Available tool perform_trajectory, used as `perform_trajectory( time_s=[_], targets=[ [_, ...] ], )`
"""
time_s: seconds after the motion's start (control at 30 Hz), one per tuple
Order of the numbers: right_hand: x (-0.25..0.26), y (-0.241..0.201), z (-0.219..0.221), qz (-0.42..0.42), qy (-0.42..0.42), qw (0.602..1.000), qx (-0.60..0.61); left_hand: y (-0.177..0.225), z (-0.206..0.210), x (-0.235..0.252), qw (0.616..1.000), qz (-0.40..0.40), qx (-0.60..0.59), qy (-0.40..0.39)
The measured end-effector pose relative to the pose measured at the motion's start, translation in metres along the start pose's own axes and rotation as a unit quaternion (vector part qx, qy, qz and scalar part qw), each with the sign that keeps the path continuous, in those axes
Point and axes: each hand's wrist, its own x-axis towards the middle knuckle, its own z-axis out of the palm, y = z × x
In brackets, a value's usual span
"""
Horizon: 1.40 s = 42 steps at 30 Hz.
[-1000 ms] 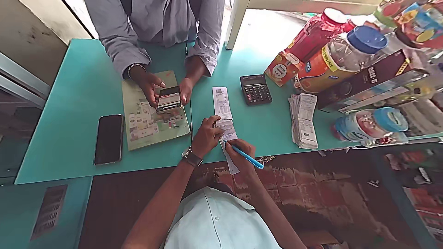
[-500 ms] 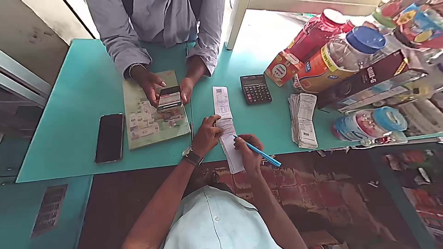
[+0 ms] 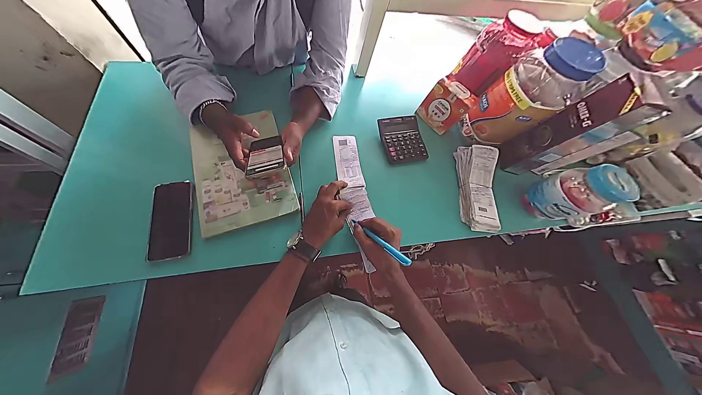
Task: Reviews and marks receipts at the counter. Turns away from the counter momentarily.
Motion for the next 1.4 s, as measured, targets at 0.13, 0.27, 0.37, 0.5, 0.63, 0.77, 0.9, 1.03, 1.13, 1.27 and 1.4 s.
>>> perform_trajectory(
  time_s=[0.13, 0.27, 0.37, 0.5, 0.63, 0.77, 0.9, 1.03, 1.13, 1.27, 1.4],
  targets=[
    [-0.002, 0.000, -0.007, 0.019, 0.039, 0.994, 0.096, -0.001, 0.001, 0.000, 1.000, 0.006, -0.008, 0.006],
    [-0.007, 0.002, -0.008, -0.010, -0.007, 0.999, 0.048, -0.003, 0.002, -0.001, 1.000, 0.017, -0.008, 0.015],
    [-0.006, 0.002, -0.005, -0.020, -0.013, 1.000, 0.018, -0.003, 0.002, -0.001, 1.000, 0.016, -0.004, 0.014],
    [-0.005, 0.002, -0.006, -0.012, -0.018, 0.999, 0.024, -0.003, 0.001, 0.000, 1.000, 0.019, 0.001, 0.017],
    [-0.005, 0.003, -0.008, -0.008, -0.022, 0.999, 0.048, -0.002, 0.001, -0.002, 1.000, 0.021, 0.002, 0.014],
    [0.000, 0.001, -0.021, 0.029, -0.027, 0.992, 0.122, -0.003, 0.000, 0.001, 1.000, 0.023, -0.006, 0.016],
    [-0.002, 0.010, -0.016, -0.008, -0.027, 0.999, 0.044, -0.002, 0.000, 0.000, 1.000, 0.021, 0.002, 0.010],
    [-0.002, 0.012, -0.013, -0.024, -0.026, 0.999, 0.032, -0.001, 0.000, 0.000, 1.000, 0.020, 0.003, 0.014],
    [-0.002, 0.011, -0.013, -0.025, -0.023, 0.999, 0.037, 0.000, 0.000, 0.000, 1.000, 0.012, 0.003, 0.007],
    [-0.002, 0.012, -0.012, -0.026, -0.020, 0.998, 0.049, -0.001, 0.001, 0.000, 1.000, 0.017, 0.000, 0.017],
    [-0.002, 0.012, -0.011, -0.026, -0.018, 0.998, 0.047, -0.001, 0.000, 0.000, 1.000, 0.015, -0.002, 0.014]
  ],
)
